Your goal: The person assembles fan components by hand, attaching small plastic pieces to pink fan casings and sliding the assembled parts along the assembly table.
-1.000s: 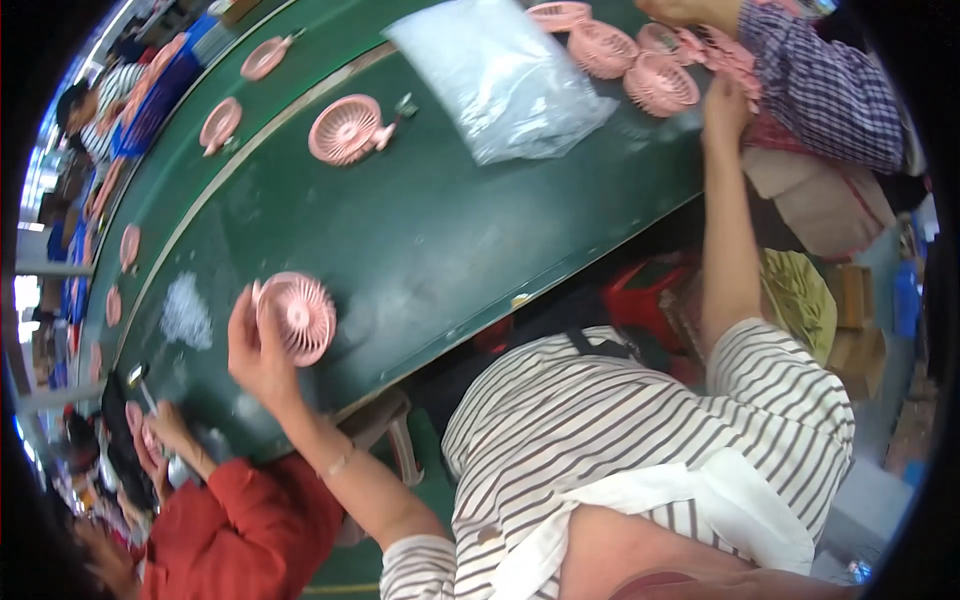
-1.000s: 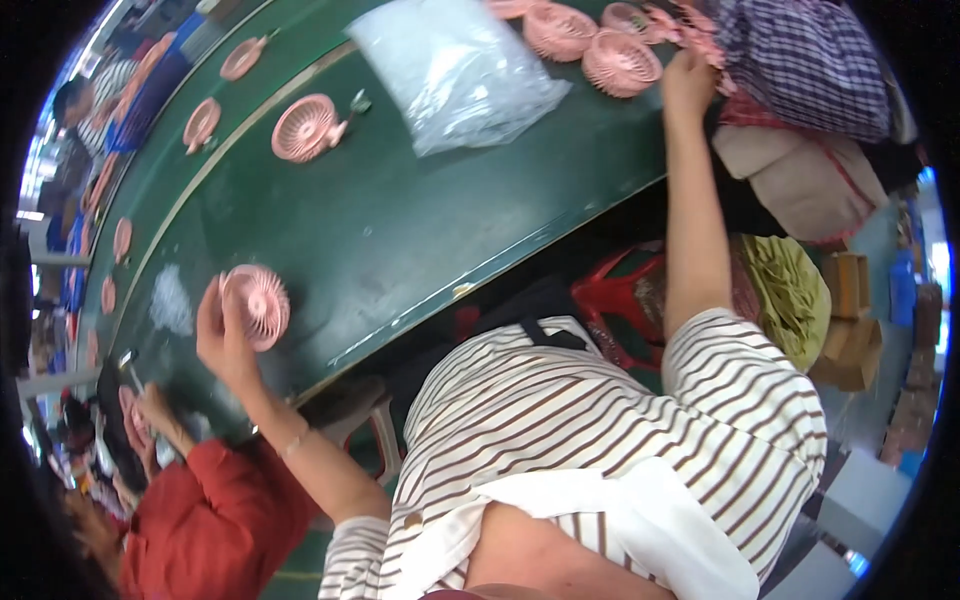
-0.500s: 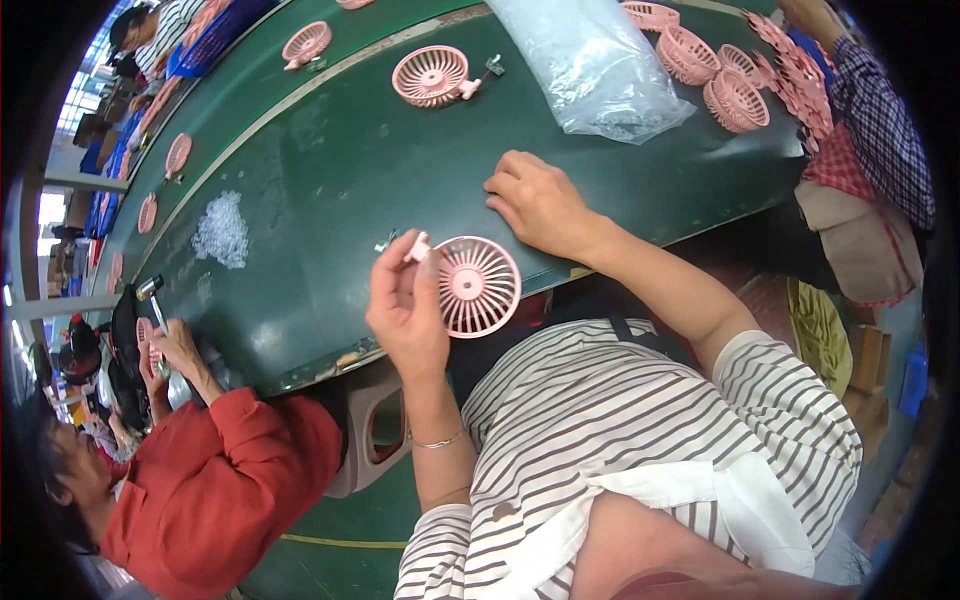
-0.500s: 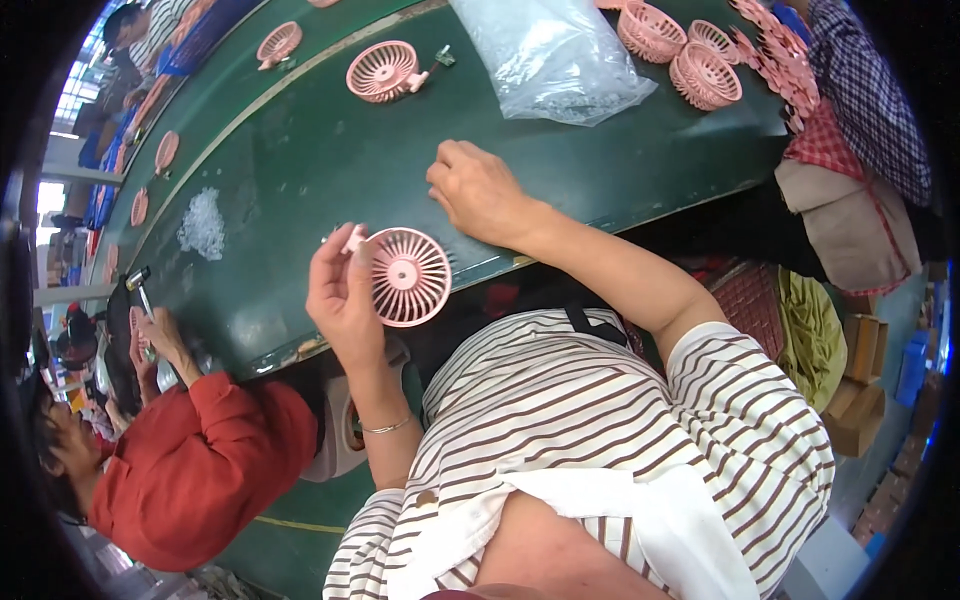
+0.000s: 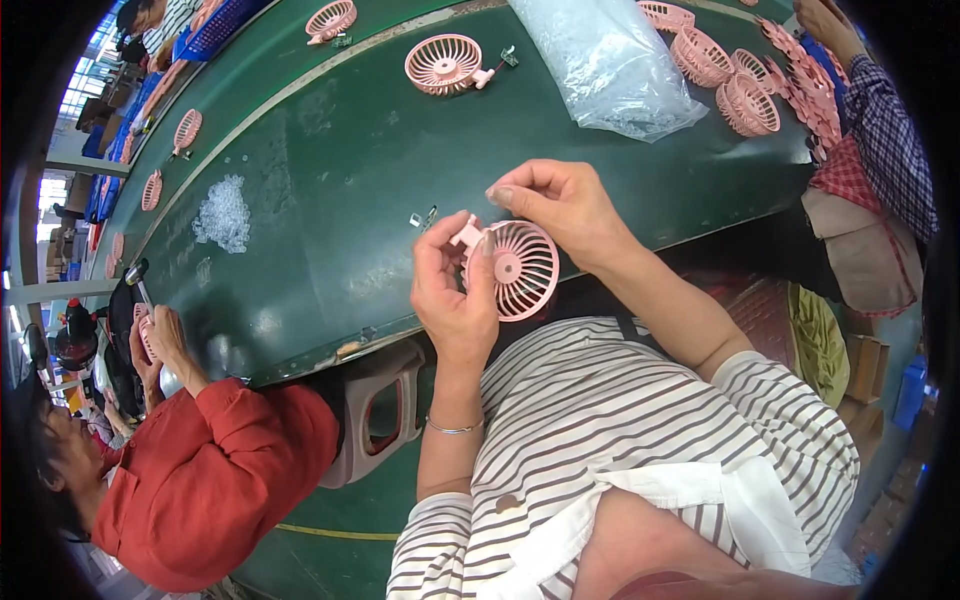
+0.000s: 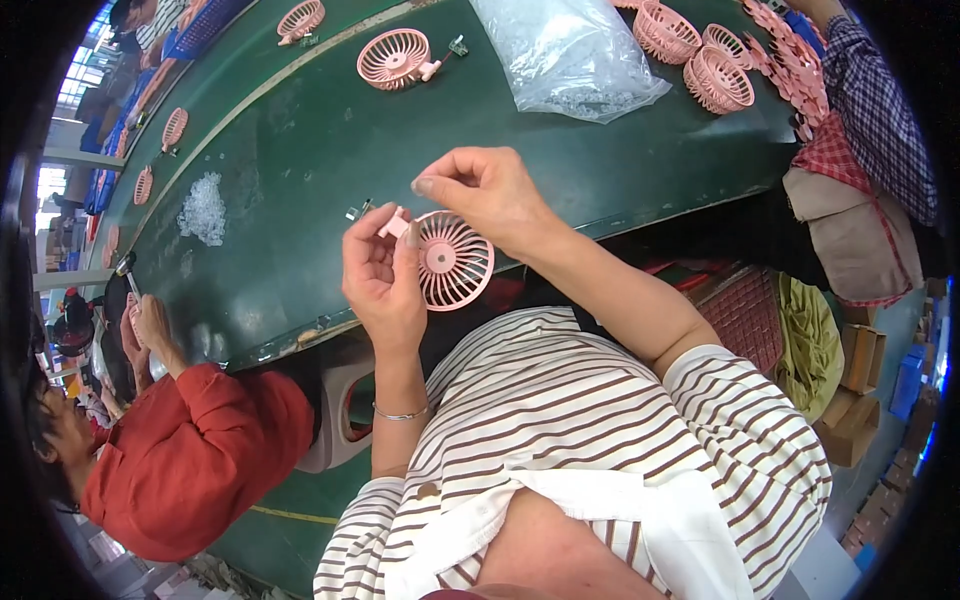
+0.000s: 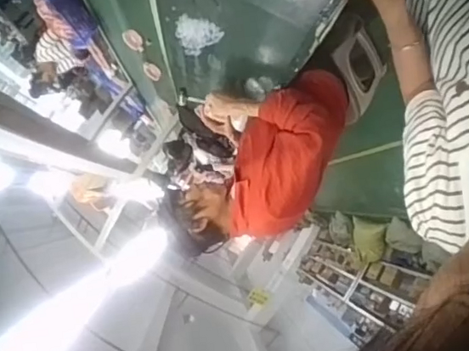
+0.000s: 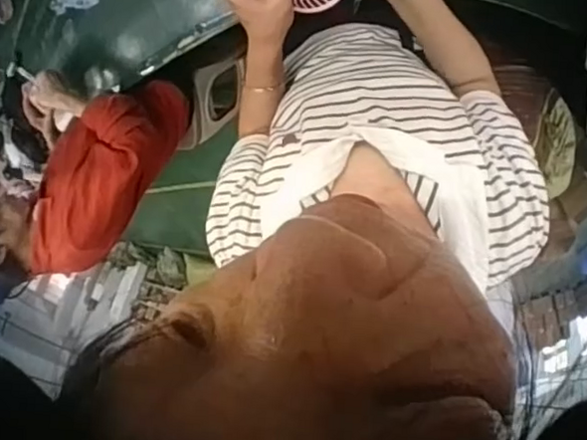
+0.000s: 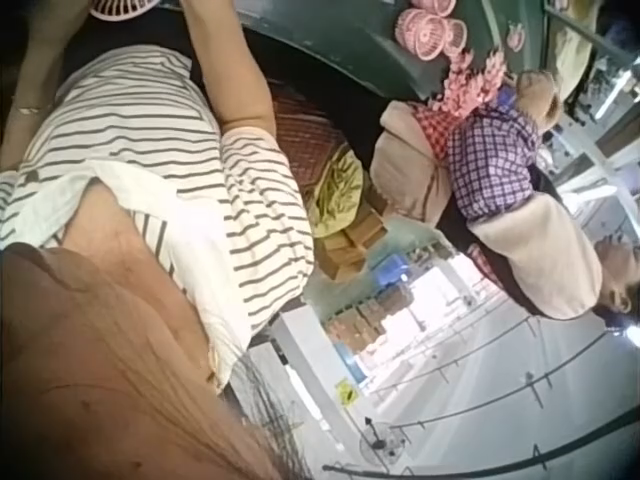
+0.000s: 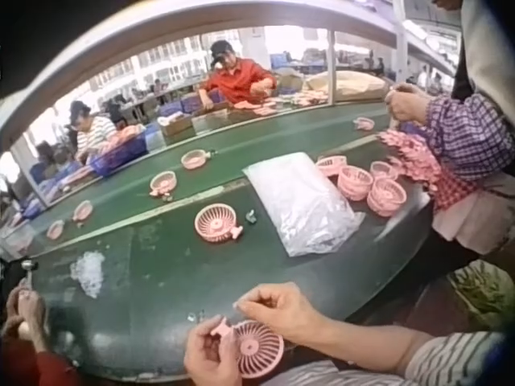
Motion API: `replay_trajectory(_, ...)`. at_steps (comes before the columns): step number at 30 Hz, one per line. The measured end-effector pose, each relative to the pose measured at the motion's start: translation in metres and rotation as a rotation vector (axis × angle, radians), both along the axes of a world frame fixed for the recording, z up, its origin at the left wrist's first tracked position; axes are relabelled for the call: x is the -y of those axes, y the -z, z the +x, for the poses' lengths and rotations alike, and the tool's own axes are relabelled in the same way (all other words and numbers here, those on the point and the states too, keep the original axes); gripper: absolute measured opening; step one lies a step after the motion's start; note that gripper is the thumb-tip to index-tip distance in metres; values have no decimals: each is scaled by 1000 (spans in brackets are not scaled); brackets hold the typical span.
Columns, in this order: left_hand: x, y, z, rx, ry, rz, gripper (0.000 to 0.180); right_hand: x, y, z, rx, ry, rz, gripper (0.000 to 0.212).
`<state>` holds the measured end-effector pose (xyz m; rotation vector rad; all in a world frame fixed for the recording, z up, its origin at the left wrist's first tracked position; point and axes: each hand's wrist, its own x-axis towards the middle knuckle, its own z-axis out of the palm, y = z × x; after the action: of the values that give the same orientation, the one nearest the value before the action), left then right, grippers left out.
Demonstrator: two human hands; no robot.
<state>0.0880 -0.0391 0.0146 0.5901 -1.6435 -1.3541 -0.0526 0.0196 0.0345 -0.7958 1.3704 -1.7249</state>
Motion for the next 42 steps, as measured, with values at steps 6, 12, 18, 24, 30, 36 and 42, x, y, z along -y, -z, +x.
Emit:
replay_trajectory(6,-6,-6,0,40,-23,-47,30,0,9,7,94,-47,-9,15)
replay_trajectory(12,-6,0,1,30,-55,-93,30,-2,10,10,102,-54,-20,15)
replay_trajectory(18,-9,-7,3,100,-43,-105,29,-6,9,14,-50,-29,-11,15)
replay_trajectory(24,-4,-4,4,153,-104,-167,27,-5,11,25,-659,193,-242,15)
replay_trajectory(30,5,12,2,12,-91,-201,30,-11,7,25,-1089,221,-357,32)
replay_trajectory(36,12,-10,-16,-34,91,138,30,-25,12,-12,-782,-113,-283,41)
replay_trajectory(42,91,-53,-80,449,-112,-723,18,-74,15,-114,-307,505,-151,24)
